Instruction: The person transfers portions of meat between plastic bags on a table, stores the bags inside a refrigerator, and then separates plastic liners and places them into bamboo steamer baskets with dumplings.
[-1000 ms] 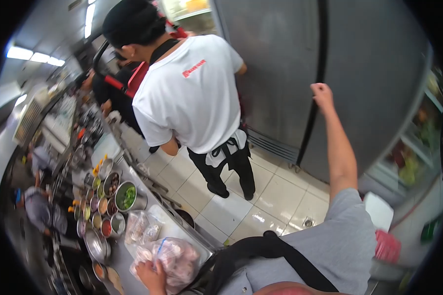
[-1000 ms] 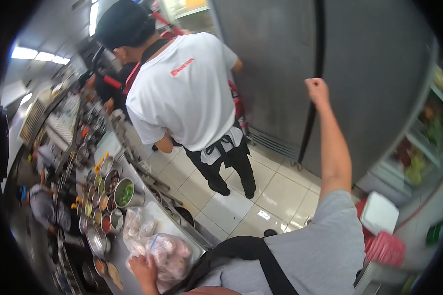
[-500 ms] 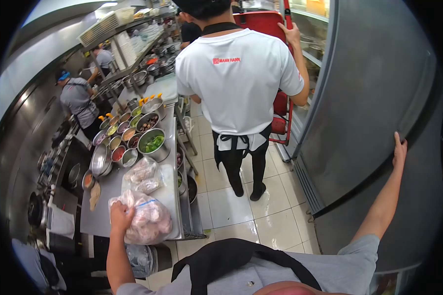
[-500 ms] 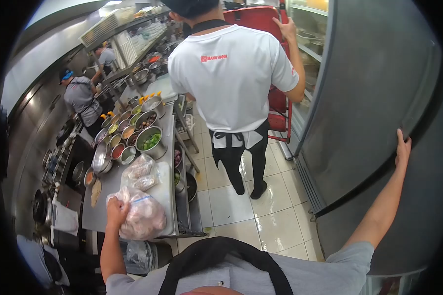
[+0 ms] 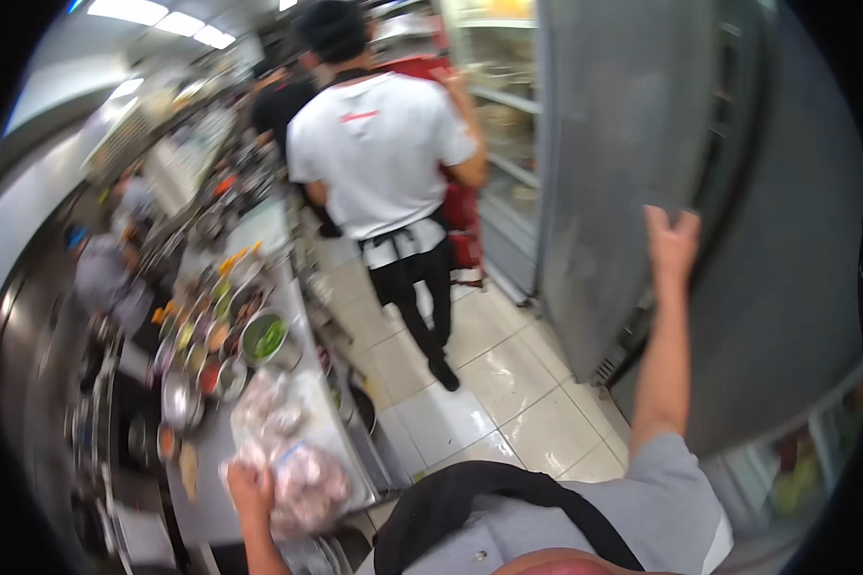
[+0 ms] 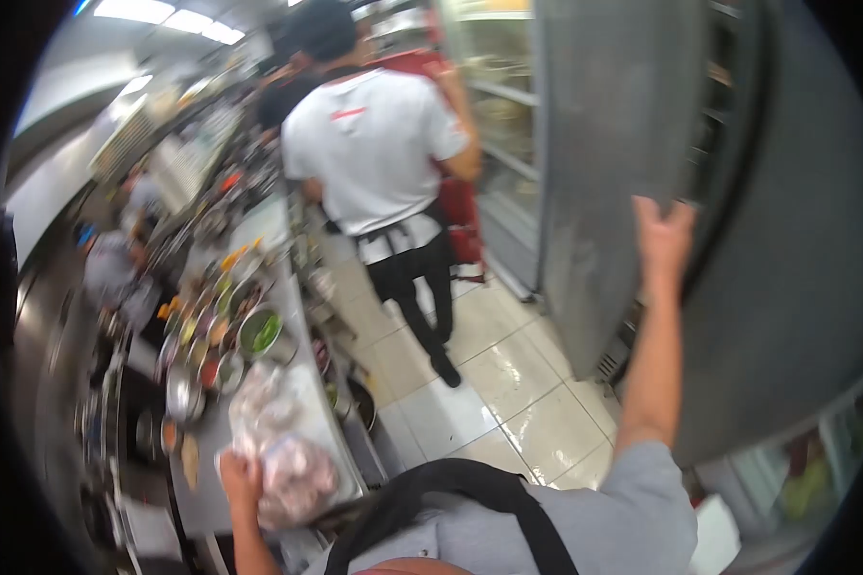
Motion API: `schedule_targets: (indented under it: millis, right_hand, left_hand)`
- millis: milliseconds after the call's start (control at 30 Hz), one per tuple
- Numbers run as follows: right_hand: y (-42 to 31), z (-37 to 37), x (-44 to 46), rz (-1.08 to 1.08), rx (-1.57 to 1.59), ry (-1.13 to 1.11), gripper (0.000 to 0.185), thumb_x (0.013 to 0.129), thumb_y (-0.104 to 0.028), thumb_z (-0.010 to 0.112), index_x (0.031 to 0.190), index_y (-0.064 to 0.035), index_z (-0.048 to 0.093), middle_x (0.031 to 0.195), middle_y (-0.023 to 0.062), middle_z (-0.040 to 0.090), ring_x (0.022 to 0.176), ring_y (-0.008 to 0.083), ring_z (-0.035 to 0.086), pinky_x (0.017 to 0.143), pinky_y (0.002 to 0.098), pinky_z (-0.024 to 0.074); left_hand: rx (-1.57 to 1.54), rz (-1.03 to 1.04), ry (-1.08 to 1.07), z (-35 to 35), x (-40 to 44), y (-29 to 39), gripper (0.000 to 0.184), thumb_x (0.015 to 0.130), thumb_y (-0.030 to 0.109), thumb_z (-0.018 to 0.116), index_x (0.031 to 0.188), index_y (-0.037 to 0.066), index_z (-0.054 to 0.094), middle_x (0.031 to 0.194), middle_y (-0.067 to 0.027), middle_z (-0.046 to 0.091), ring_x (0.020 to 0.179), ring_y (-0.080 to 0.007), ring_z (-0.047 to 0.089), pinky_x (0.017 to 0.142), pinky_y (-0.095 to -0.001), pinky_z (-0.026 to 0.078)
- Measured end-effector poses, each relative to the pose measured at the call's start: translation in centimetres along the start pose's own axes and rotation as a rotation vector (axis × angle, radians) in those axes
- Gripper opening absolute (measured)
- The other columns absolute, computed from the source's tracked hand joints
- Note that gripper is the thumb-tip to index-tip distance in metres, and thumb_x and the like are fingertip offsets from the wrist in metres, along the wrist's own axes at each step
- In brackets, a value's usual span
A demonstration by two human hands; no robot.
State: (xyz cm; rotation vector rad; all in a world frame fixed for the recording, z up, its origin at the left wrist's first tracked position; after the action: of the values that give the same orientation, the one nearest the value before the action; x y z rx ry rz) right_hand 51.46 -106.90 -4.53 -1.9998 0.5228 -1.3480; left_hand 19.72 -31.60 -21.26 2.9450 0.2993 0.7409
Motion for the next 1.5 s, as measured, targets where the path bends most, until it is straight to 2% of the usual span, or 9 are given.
schedule_targets:
  millis: [100, 200, 567, 667, 733, 800, 967, 1233, 1500]
  right_hand:
    - [-3.7, 3.9, -4.9, -0.006, 0.015, 0.046, 0.069, 0.075, -0.043, 0.079, 0.120, 0.0017, 0.052, 0.112, 0.0258, 0.062, 0.104, 0.0428, 0.060, 0.093, 0.0496, 0.0442]
    - [-8.1, 7.8, -8.9, -0.035, -0.065, 0.074, 0.068, 0.072, -0.043, 0.081, 0.117, -0.0006, 0.051, 0.104, 0.0204, 0.064, 0.097, 0.0382, 0.062, 0.085, 0.0485, 0.0435]
    - [-15.2, 13.8, -20.8, -0.202, 0.277, -0.012, 0.059, 0.082, -0.022, 0.072, 0.129, 0.0018, 0.044, 0.117, 0.0223, 0.061, 0.112, 0.0393, 0.057, 0.094, 0.0494, 0.0418]
    - [-14.2, 10.1, -34.2, 0.143, 0.451, -0.987, 0.055, 0.089, -0.026, 0.065, 0.132, 0.0007, 0.043, 0.118, 0.0237, 0.060, 0.113, 0.0372, 0.060, 0.094, 0.0456, 0.0472]
    - [-10.2, 10.3, -47.2, -0.154, 0.365, -1.426, 0.077, 0.089, -0.053, 0.063, 0.139, 0.0006, 0.038, 0.135, 0.0255, 0.050, 0.123, 0.0340, 0.052, 0.099, 0.0428, 0.0463]
    - [-12.2, 5.8, -52.8, 0.476, 0.468, -2.106, 0.099, 0.084, -0.075, 0.055, 0.147, -0.0034, 0.032, 0.147, 0.0266, 0.040, 0.134, 0.0340, 0.044, 0.109, 0.0509, 0.0366]
    - [-15.8, 0.7, -53.9, 1.665, 1.111, -2.438, 0.083, 0.089, -0.072, 0.049, 0.148, -0.0127, 0.039, 0.155, 0.0136, 0.037, 0.138, 0.0335, 0.041, 0.113, 0.0510, 0.0338]
    - [-9.8, -3.3, -41.6, 1.835, 1.695, -1.705, 0.062, 0.100, -0.054, 0.043, 0.140, -0.0066, 0.047, 0.136, 0.0132, 0.057, 0.121, 0.0305, 0.058, 0.108, 0.0450, 0.0433]
    - [-4.5, -5.9, -25.8, 1.151, 1.713, -1.182, 0.058, 0.101, -0.050, 0.041, 0.137, -0.0054, 0.047, 0.133, 0.0133, 0.058, 0.119, 0.0295, 0.058, 0.106, 0.0435, 0.0446]
  left_hand:
    - [-0.068, 0.248, 0.242, -1.3, 1.3, 2.1, 0.030, 0.074, 0.009, 0.070, 0.058, 0.002, 0.045, 0.067, -0.0139, 0.049, 0.068, -0.0342, 0.050, 0.063, -0.0456, 0.038]
    - [-0.024, 0.295, 0.056, -2.1, 0.7, 1.1, 0.026, 0.084, 0.022, 0.071, 0.072, 0.003, 0.058, 0.076, -0.0181, 0.058, 0.076, -0.0386, 0.054, 0.089, -0.0499, 0.043]
    - [-0.320, -0.019, -0.139, -3.3, 1.6, 0.0, 0.039, 0.086, 0.026, 0.067, 0.063, -0.003, 0.054, 0.062, -0.0236, 0.053, 0.056, -0.0384, 0.046, 0.058, -0.0489, 0.038]
    - [-0.430, -0.163, -0.122, -5.7, 1.9, 2.1, 0.039, 0.086, 0.023, 0.064, 0.062, -0.005, 0.051, 0.060, -0.0260, 0.049, 0.052, -0.0369, 0.041, 0.055, -0.0480, 0.036]
    - [-0.461, -0.275, -0.108, -6.7, 2.0, 2.8, 0.036, 0.085, 0.020, 0.061, 0.063, -0.006, 0.049, 0.057, -0.0249, 0.046, 0.051, -0.0319, 0.038, 0.055, -0.0473, 0.035]
    - [-0.438, -0.277, -0.074, -8.9, 2.6, 5.6, 0.036, 0.084, 0.020, 0.060, 0.063, -0.007, 0.049, 0.055, -0.0235, 0.044, 0.050, -0.0287, 0.036, 0.054, -0.0460, 0.034]
    - [-0.438, -0.317, -0.080, -13.2, 6.6, 13.0, 0.031, 0.082, 0.017, 0.059, 0.065, -0.008, 0.053, 0.054, -0.0226, 0.043, 0.052, -0.0227, 0.035, 0.054, -0.0455, 0.034]
    - [-0.777, 0.264, -0.005, -12.1, 11.8, 30.3, 0.041, 0.076, 0.005, 0.066, 0.053, 0.004, 0.033, 0.048, -0.0039, 0.034, 0.046, -0.0105, 0.028, 0.045, -0.0314, 0.023]
    - [-1.096, 1.390, 0.113, -17.8, 17.4, 49.8, 0.040, 0.064, -0.011, 0.067, 0.050, 0.008, 0.034, 0.048, -0.0035, 0.035, 0.042, -0.0200, 0.037, 0.042, -0.0327, 0.024]
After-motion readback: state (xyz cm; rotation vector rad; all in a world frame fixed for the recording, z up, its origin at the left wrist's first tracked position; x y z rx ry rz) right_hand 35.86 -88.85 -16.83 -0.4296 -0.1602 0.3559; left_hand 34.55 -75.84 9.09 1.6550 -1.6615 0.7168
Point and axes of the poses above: each hand's wrist, its own x-axis towards the middle knuckle, its own z-axis out of the palm, y = z × x, the point moved 1 cm from there along x, towards the middle knuckle
